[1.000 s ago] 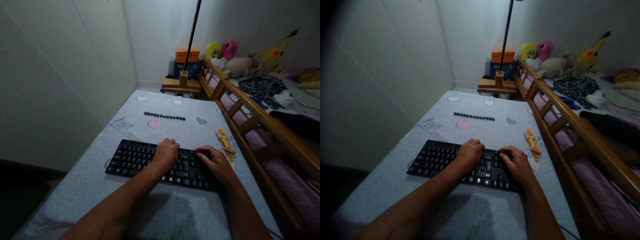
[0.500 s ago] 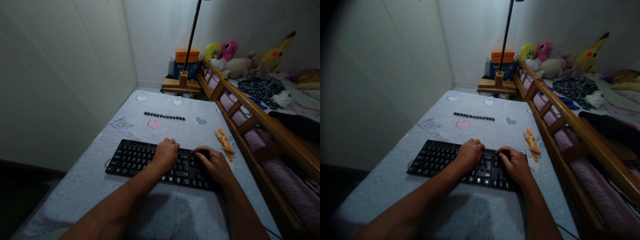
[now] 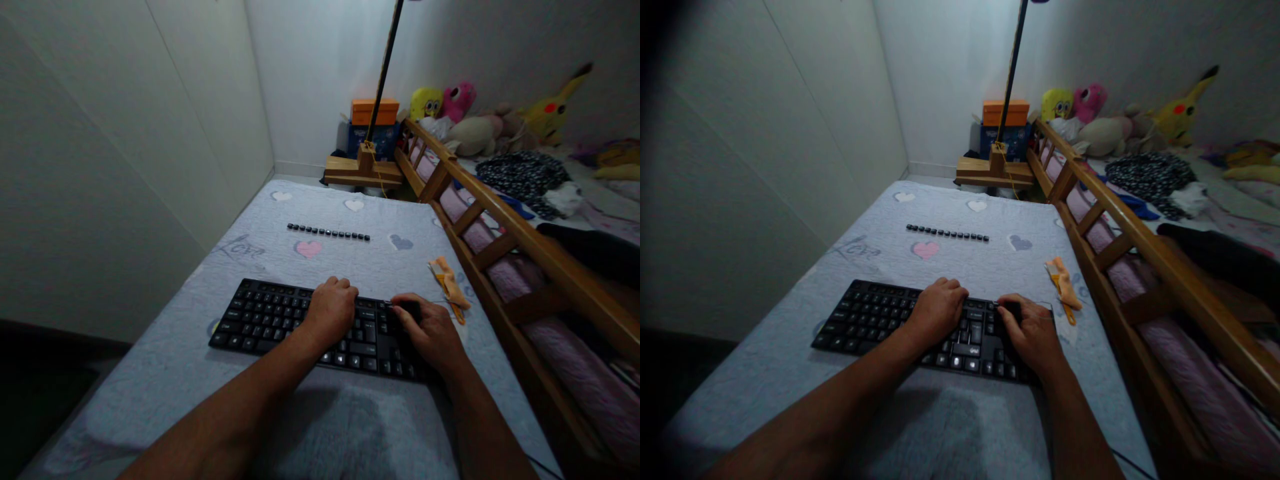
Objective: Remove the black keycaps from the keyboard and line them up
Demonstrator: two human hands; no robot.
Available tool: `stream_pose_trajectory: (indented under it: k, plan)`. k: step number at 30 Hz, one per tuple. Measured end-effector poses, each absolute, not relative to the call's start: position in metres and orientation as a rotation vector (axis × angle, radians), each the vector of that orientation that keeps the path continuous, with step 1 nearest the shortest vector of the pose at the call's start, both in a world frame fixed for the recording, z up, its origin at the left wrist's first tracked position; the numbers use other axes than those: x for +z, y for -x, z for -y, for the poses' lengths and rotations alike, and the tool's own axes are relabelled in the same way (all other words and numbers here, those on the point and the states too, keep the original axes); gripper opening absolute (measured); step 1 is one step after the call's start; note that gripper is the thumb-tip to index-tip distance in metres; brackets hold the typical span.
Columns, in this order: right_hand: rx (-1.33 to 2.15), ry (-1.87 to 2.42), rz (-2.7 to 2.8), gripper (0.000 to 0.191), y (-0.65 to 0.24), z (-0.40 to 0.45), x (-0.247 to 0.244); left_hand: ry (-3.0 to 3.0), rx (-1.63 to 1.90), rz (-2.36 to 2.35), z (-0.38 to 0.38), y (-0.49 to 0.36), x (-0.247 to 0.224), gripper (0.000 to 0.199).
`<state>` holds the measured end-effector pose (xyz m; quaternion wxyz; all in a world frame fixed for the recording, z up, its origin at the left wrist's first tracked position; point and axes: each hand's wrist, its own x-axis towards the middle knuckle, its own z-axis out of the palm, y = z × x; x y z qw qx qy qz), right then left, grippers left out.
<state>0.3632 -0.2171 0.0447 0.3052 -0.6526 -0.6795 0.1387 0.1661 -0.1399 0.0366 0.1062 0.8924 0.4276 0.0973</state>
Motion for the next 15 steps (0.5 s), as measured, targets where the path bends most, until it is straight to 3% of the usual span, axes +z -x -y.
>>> stream_pose_trajectory:
  k: [15]
  plan:
    - [0.407,1.649,1.861,0.018,-0.3638,0.2181,0.0441,-2.622,0.299,-1.248,0.1394,-0.1658,0.0359,0.021]
